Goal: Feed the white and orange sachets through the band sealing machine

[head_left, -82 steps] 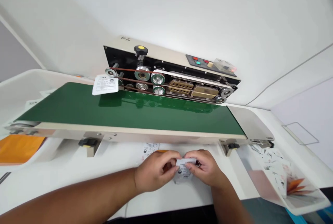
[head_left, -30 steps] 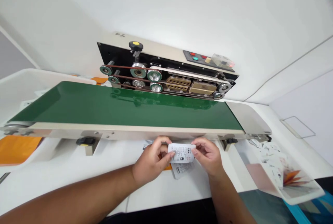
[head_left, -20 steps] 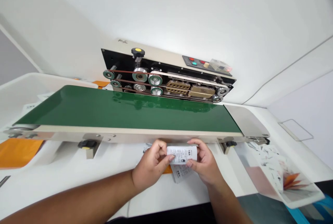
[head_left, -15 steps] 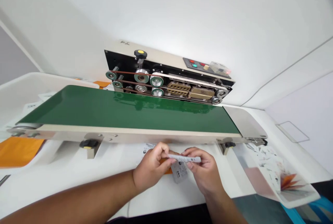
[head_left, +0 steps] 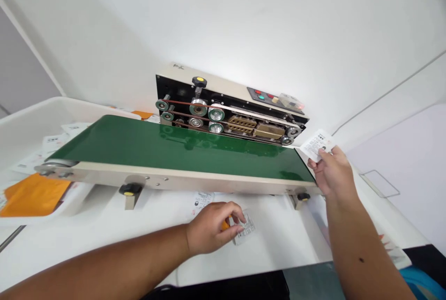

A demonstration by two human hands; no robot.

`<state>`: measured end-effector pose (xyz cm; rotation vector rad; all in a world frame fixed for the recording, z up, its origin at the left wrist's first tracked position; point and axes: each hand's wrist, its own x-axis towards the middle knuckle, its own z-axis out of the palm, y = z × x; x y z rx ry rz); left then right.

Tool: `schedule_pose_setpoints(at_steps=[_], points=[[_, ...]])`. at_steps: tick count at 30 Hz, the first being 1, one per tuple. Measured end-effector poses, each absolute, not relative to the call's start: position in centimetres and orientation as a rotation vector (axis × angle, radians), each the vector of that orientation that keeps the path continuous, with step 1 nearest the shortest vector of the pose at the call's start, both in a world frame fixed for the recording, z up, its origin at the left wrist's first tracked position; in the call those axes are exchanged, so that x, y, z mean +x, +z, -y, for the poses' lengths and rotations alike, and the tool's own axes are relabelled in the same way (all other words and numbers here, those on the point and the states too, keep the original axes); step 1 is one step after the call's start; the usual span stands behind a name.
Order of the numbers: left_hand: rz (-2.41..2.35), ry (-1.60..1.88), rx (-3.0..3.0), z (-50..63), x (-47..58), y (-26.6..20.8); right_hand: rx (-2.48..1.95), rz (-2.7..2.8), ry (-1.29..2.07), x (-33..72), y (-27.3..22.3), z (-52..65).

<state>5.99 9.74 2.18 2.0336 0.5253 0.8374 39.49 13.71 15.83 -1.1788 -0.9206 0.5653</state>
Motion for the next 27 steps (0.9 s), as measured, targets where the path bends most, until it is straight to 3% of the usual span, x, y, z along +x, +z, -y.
schedule_pose_setpoints(at_steps=[6, 15, 17, 19, 22, 24, 27], points=[[-0.548, 0.830, 2.091, -9.7, 6.2, 2.3, -1.382, 0.859, 0.660, 44.1, 14.9, -15.2], [-0.551, 0.824, 2.123, -9.9, 6.3, 2.5, -1.473, 0.948, 0.796, 42.6, 14.8, -17.3], [-0.545, 0.804, 2.144, -9.9, 6.4, 2.3, -1.584, 1.023, 0.597, 41.5, 15.1, -17.1], [-0.504, 0.755, 2.186, -10.0, 6.4, 2.0, -1.632, 1.059, 0.178, 39.7, 15.1, -16.0], [-0.418, 0.611, 2.302, -9.9, 6.2, 1.5, -1.457, 1.111, -0.326, 36.2, 13.6, -12.9], [-0.385, 0.504, 2.378, -9.7, 6.1, 1.2, -1.263, 1.307, -0.370, 33.9, 11.5, -10.5], [-0.371, 0.453, 2.428, -9.6, 6.1, 0.9, -1.023, 1.770, -0.141, 31.1, 8.0, -7.5]])
